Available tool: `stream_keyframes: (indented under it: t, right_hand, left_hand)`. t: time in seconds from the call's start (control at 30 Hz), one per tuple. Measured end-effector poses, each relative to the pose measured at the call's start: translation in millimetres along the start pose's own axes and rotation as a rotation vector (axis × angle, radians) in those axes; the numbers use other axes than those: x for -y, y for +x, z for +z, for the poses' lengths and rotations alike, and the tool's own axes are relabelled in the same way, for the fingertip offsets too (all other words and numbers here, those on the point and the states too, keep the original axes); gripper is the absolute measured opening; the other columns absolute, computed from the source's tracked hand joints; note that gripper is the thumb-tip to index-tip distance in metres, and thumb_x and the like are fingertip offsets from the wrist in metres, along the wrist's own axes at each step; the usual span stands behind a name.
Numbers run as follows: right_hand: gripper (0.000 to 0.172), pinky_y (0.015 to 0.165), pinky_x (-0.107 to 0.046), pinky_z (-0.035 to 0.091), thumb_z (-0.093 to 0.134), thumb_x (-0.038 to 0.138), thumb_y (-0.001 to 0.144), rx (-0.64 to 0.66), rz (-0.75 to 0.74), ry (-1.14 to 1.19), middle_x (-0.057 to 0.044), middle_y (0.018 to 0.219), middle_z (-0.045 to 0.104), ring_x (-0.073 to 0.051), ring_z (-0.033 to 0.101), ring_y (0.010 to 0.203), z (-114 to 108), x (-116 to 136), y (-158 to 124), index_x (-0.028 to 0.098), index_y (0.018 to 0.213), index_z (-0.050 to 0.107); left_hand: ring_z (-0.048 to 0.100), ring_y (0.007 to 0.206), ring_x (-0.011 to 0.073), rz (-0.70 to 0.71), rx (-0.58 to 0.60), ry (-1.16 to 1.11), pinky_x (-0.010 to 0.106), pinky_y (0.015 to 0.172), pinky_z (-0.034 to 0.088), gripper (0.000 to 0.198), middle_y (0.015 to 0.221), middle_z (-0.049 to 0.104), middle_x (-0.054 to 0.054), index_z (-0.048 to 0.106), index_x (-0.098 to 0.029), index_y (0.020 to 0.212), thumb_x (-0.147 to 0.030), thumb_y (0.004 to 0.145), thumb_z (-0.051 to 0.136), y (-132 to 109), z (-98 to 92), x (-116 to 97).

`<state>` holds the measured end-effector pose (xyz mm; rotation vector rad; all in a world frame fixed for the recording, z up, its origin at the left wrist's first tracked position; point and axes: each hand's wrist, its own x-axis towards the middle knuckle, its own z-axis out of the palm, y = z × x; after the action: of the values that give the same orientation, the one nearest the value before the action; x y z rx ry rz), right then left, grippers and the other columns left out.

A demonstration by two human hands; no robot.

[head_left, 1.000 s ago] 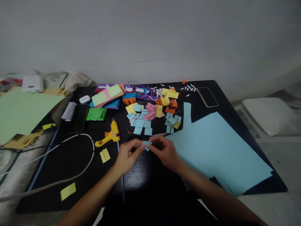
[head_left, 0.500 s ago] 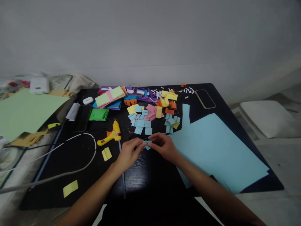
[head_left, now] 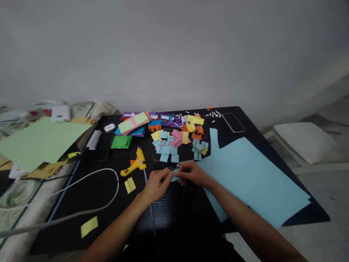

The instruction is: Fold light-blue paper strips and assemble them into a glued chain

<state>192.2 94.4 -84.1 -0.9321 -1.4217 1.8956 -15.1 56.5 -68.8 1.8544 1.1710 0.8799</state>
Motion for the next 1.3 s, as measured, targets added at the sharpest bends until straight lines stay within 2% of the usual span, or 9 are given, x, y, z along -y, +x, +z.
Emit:
stream_keyframes:
  t: [0.17, 0.33, 0.57, 0.8, 0.87, 0.97, 1.1, 1.2, 1.3]
  right_hand:
    - [0.050, 0.046, -0.023, 0.049, 0.088, 0.059, 0.075, 0.024, 0.044, 0.027, 0.000, 0.058, 0.071, -0.012, 0.063, 0.046, -6.0, 1.8, 3.8, 0.016, 0.068, 0.063]
    - [0.050, 0.046, -0.022, 0.049, 0.087, 0.059, 0.076, 0.037, 0.079, 0.058, 0.000, 0.059, 0.071, -0.012, 0.064, 0.046, -10.2, -0.5, 2.7, 0.017, 0.071, 0.059]
    - [0.045, 0.048, -0.023, 0.052, 0.089, 0.054, 0.073, 0.133, 0.137, 0.102, 0.001, 0.057, 0.070, -0.013, 0.064, 0.044, -19.6, 2.4, 4.3, 0.017, 0.072, 0.063]
    - [0.045, 0.037, -0.019, 0.031, 0.085, 0.054, 0.076, 0.229, 0.153, 0.057, 0.005, 0.043, 0.057, -0.008, 0.046, 0.035, -17.9, 4.2, -2.1, 0.017, 0.061, 0.064]
    - [0.047, 0.036, -0.020, 0.026, 0.082, 0.055, 0.079, 0.249, 0.150, 0.052, 0.005, 0.042, 0.053, -0.007, 0.042, 0.035, -14.8, 5.7, -6.4, 0.016, 0.059, 0.064]
    - [0.050, 0.037, -0.021, 0.023, 0.079, 0.057, 0.080, 0.271, 0.147, 0.077, 0.006, 0.040, 0.047, -0.006, 0.035, 0.036, -6.9, 8.8, -11.0, 0.018, 0.055, 0.061]
    - [0.050, 0.039, -0.022, 0.019, 0.079, 0.056, 0.077, 0.296, 0.139, 0.135, 0.007, 0.042, 0.041, -0.006, 0.029, 0.038, 5.5, 12.0, -12.4, 0.020, 0.053, 0.055]
    - [0.050, 0.040, -0.023, 0.016, 0.081, 0.054, 0.072, 0.266, 0.131, 0.173, 0.009, 0.043, 0.035, -0.005, 0.026, 0.039, 8.8, 14.0, -11.6, 0.021, 0.051, 0.050]
    - [0.048, 0.041, -0.023, 0.015, 0.082, 0.051, 0.070, 0.163, 0.112, 0.182, 0.010, 0.045, 0.030, -0.005, 0.021, 0.041, 4.1, 19.4, -11.9, 0.022, 0.054, 0.047]
  left_hand:
    - [0.047, 0.056, 0.0116, 0.010, 0.000, -0.008, 0.025, 0.058, 0.035, 0.040, 0.061, 0.050, -0.004, 0.055, -0.020, 0.071, -0.037, 0.107, 0.046, -0.1, 3.2, -2.2]
    - [0.042, 0.053, 0.0112, -0.020, -0.018, -0.015, 0.025, 0.054, 0.030, 0.040, 0.059, 0.044, -0.005, 0.048, -0.021, 0.070, -0.039, 0.105, 0.048, 1.2, 10.4, 1.0]
    - [0.041, 0.056, 0.0117, -0.020, 0.028, -0.070, 0.025, 0.057, 0.030, 0.041, 0.062, 0.044, -0.005, 0.048, -0.021, 0.071, -0.042, 0.106, 0.047, 2.3, 16.1, -0.4]
    - [0.039, 0.056, 0.0116, -0.071, 0.044, -0.181, 0.028, 0.058, 0.026, 0.046, 0.057, 0.041, -0.005, 0.053, -0.019, 0.063, -0.046, 0.100, 0.058, 0.8, 8.7, -13.5]
    - [0.038, 0.055, 0.0112, -0.119, 0.020, -0.254, 0.027, 0.058, 0.026, 0.049, 0.056, 0.040, -0.005, 0.052, -0.019, 0.060, -0.049, 0.097, 0.062, -1.2, 11.2, -17.6]
    - [0.032, 0.054, 0.0110, -0.217, -0.066, -0.402, 0.027, 0.054, 0.025, 0.054, 0.055, 0.034, -0.005, 0.044, -0.020, 0.056, -0.056, 0.093, 0.062, -6.6, 24.7, -23.6]
    - [0.021, 0.050, 0.0109, -0.322, -0.212, -0.645, 0.028, 0.049, 0.023, 0.050, 0.055, 0.020, -0.007, 0.033, -0.025, 0.057, -0.061, 0.089, 0.045, -15.4, 47.2, -31.7]
    - [0.018, 0.048, 0.0100, -0.349, -0.262, -0.803, 0.028, 0.048, 0.022, 0.036, 0.053, 0.019, -0.007, 0.029, -0.026, 0.055, -0.050, 0.073, 0.049, -22.4, 50.5, -35.5]
    - [0.018, 0.046, 0.0091, -0.379, -0.288, -0.915, 0.028, 0.047, 0.018, 0.022, 0.049, 0.021, -0.006, 0.034, -0.024, 0.051, -0.037, 0.058, 0.050, -32.2, 41.4, -35.5]
